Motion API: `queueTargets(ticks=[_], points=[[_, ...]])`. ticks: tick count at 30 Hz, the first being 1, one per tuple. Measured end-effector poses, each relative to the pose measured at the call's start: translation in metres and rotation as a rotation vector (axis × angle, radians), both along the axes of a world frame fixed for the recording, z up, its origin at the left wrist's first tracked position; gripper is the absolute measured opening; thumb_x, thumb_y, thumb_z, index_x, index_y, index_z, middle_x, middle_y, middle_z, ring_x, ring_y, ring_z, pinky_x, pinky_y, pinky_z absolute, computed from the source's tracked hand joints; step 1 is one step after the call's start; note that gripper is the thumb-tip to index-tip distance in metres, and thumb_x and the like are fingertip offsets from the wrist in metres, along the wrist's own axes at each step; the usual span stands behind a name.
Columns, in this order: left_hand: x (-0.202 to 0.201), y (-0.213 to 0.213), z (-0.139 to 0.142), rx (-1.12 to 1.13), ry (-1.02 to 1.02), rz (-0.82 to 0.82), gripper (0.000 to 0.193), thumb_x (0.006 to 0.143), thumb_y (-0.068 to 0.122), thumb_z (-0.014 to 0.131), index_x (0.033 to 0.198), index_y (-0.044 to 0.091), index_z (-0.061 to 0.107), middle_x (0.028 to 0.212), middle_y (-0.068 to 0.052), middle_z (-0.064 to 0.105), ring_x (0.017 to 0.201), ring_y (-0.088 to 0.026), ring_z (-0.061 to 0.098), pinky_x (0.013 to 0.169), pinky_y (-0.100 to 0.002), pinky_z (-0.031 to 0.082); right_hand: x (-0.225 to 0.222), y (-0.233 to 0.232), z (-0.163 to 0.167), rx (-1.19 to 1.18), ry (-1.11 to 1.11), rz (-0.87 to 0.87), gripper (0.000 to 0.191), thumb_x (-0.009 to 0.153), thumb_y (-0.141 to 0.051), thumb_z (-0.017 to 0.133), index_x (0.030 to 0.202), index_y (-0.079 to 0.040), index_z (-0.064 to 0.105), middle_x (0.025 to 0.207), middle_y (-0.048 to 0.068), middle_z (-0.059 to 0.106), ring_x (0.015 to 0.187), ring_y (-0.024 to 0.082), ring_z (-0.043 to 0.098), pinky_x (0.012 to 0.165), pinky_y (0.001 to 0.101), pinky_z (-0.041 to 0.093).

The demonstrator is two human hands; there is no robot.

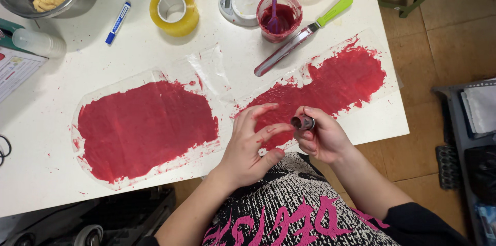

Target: The person spreads and smooths a red mixture over plastic wrap on a work table, then repeatedly presses a small cylindrical cutter into the red layer to cut out rounds, dipping the cutter and repositioning it across the sheet. A cup holding the red mixture with a spoon and a spatula sit nearby on the table.

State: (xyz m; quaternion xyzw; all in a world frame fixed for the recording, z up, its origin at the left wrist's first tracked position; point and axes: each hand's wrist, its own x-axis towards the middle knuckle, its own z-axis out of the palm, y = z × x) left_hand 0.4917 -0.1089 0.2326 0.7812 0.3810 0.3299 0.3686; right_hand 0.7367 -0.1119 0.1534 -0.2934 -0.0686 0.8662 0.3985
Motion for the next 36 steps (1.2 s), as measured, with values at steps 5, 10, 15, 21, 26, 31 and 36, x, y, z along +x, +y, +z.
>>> queueTargets(ticks=[5, 10, 15, 21, 26, 31, 36], points=[[0.006, -0.002, 0.003, -0.040, -0.002, -0.020, 0.053, 0.103, 0.060, 0.052, 0.132, 0.019, 0.070, 0.152, -0.014, 0.050, 0.143, -0.038, 0.046, 0.122, -0.052, 0.035, 0.000, -0.005, 0.002, 0.038, -0.063, -0.014, 0.031, 0.107, -0.032, 0.048, 0.100, -0.004, 0.058, 0.061, 0.003, 0.052, 0.044, 0.013, 0.048, 0.038, 0.0255, 0.039], [0.002, -0.007, 0.001, -0.156, -0.046, -0.032, 0.053, 0.104, 0.059, 0.051, 0.128, 0.017, 0.071, 0.155, -0.016, 0.047, 0.148, -0.039, 0.040, 0.124, -0.053, 0.030, -0.005, -0.003, 0.005, 0.096, -0.169, 0.014, 0.026, 0.103, -0.029, 0.052, 0.100, -0.004, 0.059, 0.061, 0.005, 0.056, 0.042, 0.015, 0.054, 0.036, 0.0272, 0.042], [-0.002, -0.007, -0.002, -0.158, 0.000, -0.033, 0.051, 0.103, 0.058, 0.051, 0.127, 0.017, 0.070, 0.157, -0.017, 0.045, 0.147, -0.039, 0.037, 0.124, -0.054, 0.028, -0.011, 0.000, 0.005, 0.167, -0.245, 0.031, 0.024, 0.103, -0.026, 0.055, 0.101, -0.002, 0.061, 0.063, 0.007, 0.059, 0.043, 0.017, 0.057, 0.037, 0.0286, 0.045], [0.001, -0.007, -0.011, -0.180, 0.011, -0.020, 0.047, 0.102, 0.057, 0.052, 0.112, 0.015, 0.069, 0.148, -0.017, 0.049, 0.144, -0.038, 0.040, 0.121, -0.053, 0.029, -0.010, -0.004, 0.001, 0.142, -0.262, 0.025, 0.023, 0.102, -0.024, 0.055, 0.101, -0.002, 0.061, 0.061, 0.007, 0.059, 0.042, 0.017, 0.056, 0.036, 0.0294, 0.045], [0.004, 0.006, -0.029, -0.282, -0.079, 0.052, 0.045, 0.104, 0.054, 0.051, 0.109, 0.012, 0.068, 0.145, -0.016, 0.050, 0.143, -0.036, 0.042, 0.121, -0.050, 0.031, 0.000, -0.002, -0.009, 0.100, -0.253, -0.055, 0.025, 0.103, -0.025, 0.052, 0.099, -0.002, 0.060, 0.059, 0.005, 0.054, 0.039, 0.016, 0.052, 0.034, 0.0277, 0.040], [0.009, 0.060, -0.050, -0.272, -0.030, 0.122, 0.049, 0.099, 0.045, 0.056, 0.133, 0.011, 0.062, 0.119, -0.014, 0.061, 0.118, -0.028, 0.061, 0.106, -0.042, 0.047, 0.018, -0.001, -0.018, 0.027, -0.275, -0.144, 0.027, 0.103, -0.027, 0.050, 0.099, -0.003, 0.059, 0.056, 0.005, 0.051, 0.039, 0.015, 0.050, 0.034, 0.0277, 0.039], [0.034, 0.149, -0.087, 0.126, 0.564, 0.119, 0.066, 0.094, 0.040, 0.061, 0.150, 0.009, 0.047, 0.092, -0.011, 0.068, 0.086, -0.030, 0.066, 0.077, -0.047, 0.050, 0.032, 0.004, -0.032, -0.039, -0.233, -0.181, 0.028, 0.103, -0.028, 0.049, 0.100, -0.001, 0.059, 0.060, 0.004, 0.052, 0.043, 0.015, 0.052, 0.037, 0.0272, 0.040]])
